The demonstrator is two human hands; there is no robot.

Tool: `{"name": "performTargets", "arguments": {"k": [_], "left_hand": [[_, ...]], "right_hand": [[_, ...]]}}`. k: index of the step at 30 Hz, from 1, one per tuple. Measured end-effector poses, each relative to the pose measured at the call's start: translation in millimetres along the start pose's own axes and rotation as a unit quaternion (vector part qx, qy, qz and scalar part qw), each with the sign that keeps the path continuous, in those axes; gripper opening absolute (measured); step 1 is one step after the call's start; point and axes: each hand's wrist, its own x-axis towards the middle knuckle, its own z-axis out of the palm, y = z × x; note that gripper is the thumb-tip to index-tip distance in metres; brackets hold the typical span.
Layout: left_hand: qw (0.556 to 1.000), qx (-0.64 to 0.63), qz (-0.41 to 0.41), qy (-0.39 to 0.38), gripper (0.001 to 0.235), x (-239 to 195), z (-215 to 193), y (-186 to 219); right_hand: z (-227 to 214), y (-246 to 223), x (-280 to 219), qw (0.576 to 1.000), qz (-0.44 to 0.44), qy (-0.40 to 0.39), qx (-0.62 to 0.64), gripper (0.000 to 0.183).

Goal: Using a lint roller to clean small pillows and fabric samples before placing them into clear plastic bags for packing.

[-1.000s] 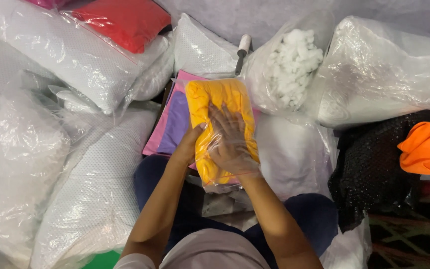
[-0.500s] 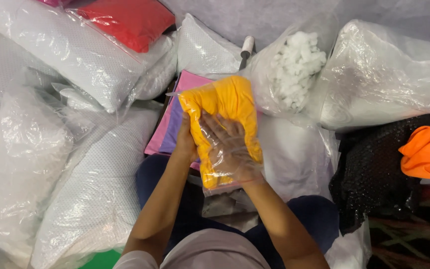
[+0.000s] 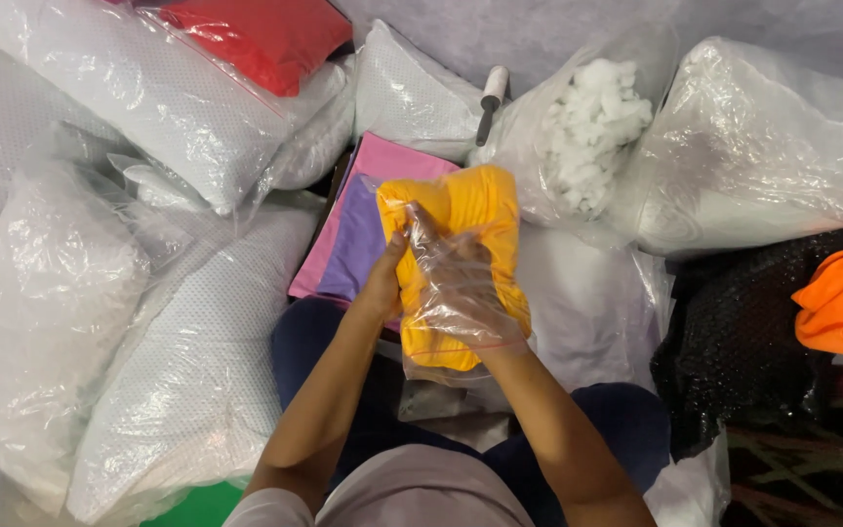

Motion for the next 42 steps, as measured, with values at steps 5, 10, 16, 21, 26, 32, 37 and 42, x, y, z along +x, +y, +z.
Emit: {"name": "performTargets", "arguments": {"k": [5,10,16,21,26,32,37,42], "left_hand": [[0.998,-0.012,-0.043,0.032,0.07,-34,53,18],[0.999,-0.026,0.016,0.044,0.062,-21,26,4],[0.996,0.054,0.071,0.011,0.063,-35,50,20],[0.992,0.112,0.049,0.013,0.074,-42,54,13],[0.991,0.017,0.008,0.13,0.06,-31,33,-1],[0.997,0.022,0.011,0.066,0.067,-33,29,12],[0.999,-0.004,0.001,0.038,0.098,-26,-10,12],[0.998,-0.043,-0.002,0.049,0.12,-29,-14,15]], "right_hand": [[7,13,18,0.988,0.05,-0.141,-0.022,0.083],[13,15,-21,0.978,-0.11,0.172,-0.044,0.058],[21,-3,-72,0.944,-0.13,0.302,0.024,0.061],[30,-8,-86,0.954,-0.07,0.282,0.07,0.076],[51,-12,-83,0.944,-0.024,0.328,0.029,0.08],[63,-13,-95,0.91,0.029,0.375,0.175,0.063],[14,-16,-93,0.827,-0.016,0.417,0.377,0.043],[11,-26,-94,0.861,-0.025,0.44,0.254,0.05]]}}
